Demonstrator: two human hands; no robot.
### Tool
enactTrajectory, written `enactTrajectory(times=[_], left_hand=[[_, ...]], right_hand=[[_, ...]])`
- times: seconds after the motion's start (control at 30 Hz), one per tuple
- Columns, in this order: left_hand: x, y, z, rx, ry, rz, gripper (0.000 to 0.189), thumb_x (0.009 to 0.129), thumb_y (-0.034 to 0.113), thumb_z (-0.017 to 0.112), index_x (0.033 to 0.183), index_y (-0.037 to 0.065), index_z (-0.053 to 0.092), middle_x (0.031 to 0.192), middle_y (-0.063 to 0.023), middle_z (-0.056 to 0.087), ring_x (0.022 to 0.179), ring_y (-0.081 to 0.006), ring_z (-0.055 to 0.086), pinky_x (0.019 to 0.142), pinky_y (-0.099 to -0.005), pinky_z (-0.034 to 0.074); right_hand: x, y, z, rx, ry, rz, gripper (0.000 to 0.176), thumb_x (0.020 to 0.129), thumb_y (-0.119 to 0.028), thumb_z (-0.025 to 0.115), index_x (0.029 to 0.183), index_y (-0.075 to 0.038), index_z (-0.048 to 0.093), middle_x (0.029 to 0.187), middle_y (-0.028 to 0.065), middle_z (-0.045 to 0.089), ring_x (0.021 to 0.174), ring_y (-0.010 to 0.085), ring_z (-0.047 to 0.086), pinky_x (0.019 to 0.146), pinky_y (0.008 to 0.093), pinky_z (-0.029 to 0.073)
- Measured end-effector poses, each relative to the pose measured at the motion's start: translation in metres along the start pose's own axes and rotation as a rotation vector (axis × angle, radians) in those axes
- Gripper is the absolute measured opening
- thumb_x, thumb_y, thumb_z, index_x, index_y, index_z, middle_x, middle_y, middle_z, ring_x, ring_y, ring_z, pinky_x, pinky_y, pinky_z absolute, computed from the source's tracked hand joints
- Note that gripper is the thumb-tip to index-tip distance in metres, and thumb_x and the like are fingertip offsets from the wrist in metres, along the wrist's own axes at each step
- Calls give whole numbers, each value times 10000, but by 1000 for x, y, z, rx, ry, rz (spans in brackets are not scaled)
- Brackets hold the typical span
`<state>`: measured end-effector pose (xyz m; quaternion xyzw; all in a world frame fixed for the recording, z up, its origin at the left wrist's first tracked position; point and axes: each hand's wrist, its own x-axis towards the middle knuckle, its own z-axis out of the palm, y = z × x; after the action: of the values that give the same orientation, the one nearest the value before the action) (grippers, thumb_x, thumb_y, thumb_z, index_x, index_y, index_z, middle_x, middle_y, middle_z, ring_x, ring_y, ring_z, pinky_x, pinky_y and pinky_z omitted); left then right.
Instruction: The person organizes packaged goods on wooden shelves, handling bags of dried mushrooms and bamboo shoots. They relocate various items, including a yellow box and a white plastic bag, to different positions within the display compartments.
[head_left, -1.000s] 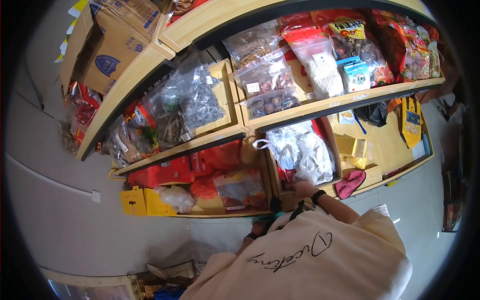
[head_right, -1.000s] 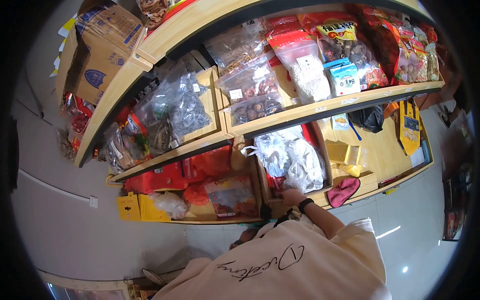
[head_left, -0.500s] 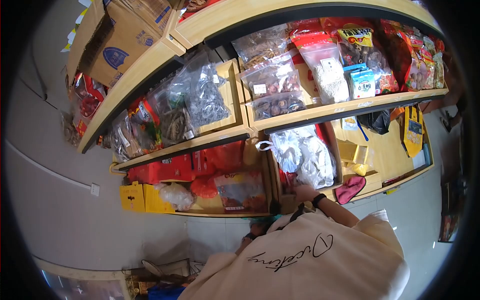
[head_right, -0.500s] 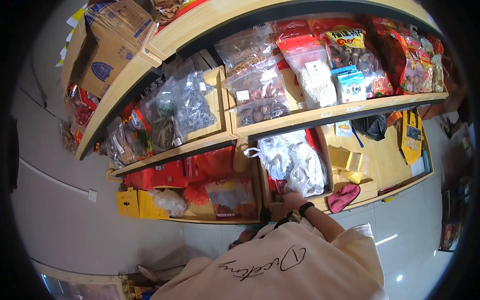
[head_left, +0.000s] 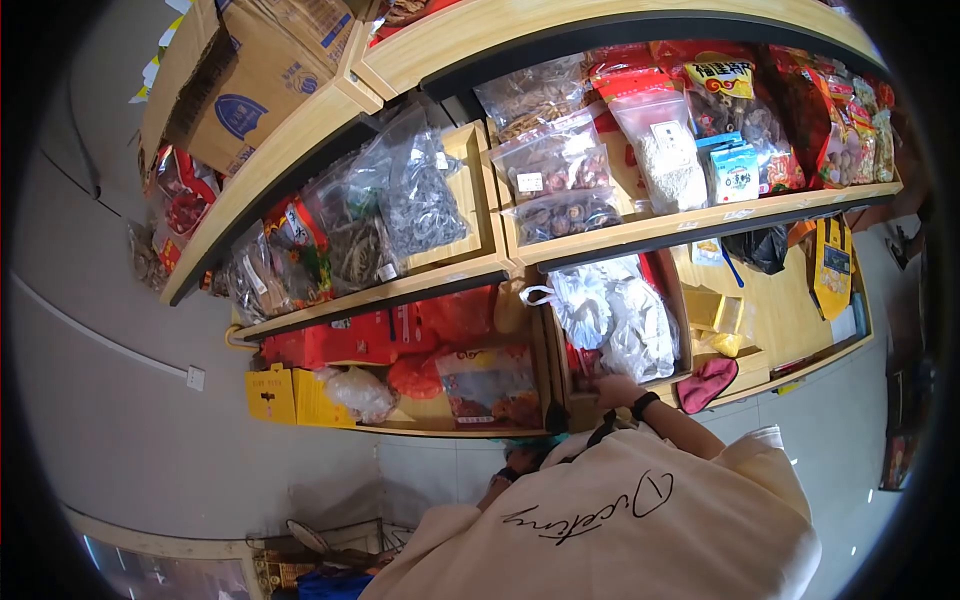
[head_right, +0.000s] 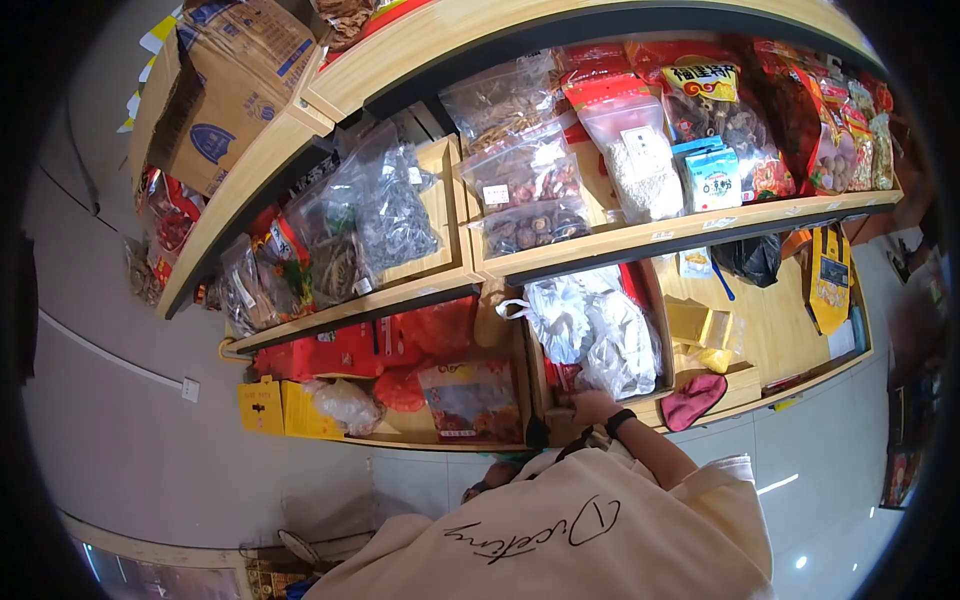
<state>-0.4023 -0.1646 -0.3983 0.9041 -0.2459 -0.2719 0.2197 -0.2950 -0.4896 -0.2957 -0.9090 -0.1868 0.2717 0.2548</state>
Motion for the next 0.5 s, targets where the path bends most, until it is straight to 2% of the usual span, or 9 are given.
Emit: enactTrajectory(times=[0.1,0.13,0.23,0.33,0.5], left_hand=[[-2,6,-5,-39,-38,-24,315,755,253,491,1035,139,581,1046,-175,570,942,-348,544,812,-402,432],[2,8,-7,-74,-59,-44,313,755,248,490,1034,140,582,1051,-175,567,950,-347,539,813,-404,430],[12,-47,44,-77,-12,-30,300,748,231,494,1021,143,585,1038,-176,569,928,-355,543,795,-413,436],[10,-46,46,48,27,13,298,746,229,494,1017,139,582,1016,-176,575,928,-355,543,789,-419,436],[8,-38,34,52,-17,27,306,740,211,503,1025,124,575,1015,-176,575,938,-349,542,807,-413,434]], right_hand=[[-1,-2,-1,4,3,2,503,624,-344,608,1053,-85,563,924,165,610,870,316,577,772,402,451],[-1,-3,-1,3,4,11,494,630,-333,592,1074,-119,558,943,149,610,883,305,576,777,397,452],[-4,-6,-12,-14,-19,21,487,639,-320,574,1100,-167,550,963,132,610,895,296,576,781,393,454],[-2,-6,-2,-9,-15,23,489,642,-325,575,1108,-182,547,965,134,608,891,297,577,780,395,455],[3,0,3,-4,4,3,509,634,-342,587,1113,-178,544,967,140,606,886,296,580,781,396,455]])
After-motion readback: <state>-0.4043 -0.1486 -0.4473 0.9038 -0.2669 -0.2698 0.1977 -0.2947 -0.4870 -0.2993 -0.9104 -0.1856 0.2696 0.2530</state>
